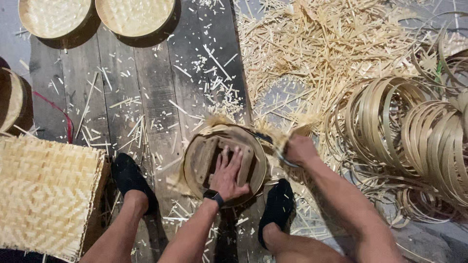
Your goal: The person places a woven mat over a circular wooden mold, then uses shears to trim the excess material around the edge. They flip the mold to reveal the finished basket base, then repeat the process with a new mat.
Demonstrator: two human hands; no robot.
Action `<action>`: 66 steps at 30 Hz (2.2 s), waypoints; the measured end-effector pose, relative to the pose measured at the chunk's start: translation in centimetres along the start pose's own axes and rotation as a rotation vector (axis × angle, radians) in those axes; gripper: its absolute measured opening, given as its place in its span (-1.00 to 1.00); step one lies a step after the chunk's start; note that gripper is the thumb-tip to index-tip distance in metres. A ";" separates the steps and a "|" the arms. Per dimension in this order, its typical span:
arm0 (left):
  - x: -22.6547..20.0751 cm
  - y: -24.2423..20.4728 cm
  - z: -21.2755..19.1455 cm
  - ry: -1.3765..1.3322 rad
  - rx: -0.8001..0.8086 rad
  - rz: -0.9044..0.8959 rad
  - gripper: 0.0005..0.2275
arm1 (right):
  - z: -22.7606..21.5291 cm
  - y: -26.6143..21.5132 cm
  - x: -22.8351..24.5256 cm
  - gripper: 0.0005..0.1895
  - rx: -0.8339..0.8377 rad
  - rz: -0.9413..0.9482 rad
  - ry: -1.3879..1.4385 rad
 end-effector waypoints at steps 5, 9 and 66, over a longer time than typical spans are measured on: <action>-0.1 -0.1 -0.4 -0.008 0.053 0.073 0.08 | 3.5 2.6 -1.2 -0.57 0.002 0.106 0.046; 0.0 -0.4 -0.6 -0.031 0.048 0.100 0.09 | 3.0 3.6 0.1 -0.65 0.015 0.037 0.219; 0.7 -0.5 0.0 0.165 0.325 0.027 -0.03 | 1.3 0.5 3.0 -0.75 0.084 -0.034 0.883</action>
Point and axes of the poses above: each hand's wrist, its own y-axis towards the middle knuckle, its own z-axis out of the palm, x = y × z, the point moved 2 cm from there along y, towards the middle knuckle, and after that the axes turned 14 degrees about x, right-handed, at the moved point
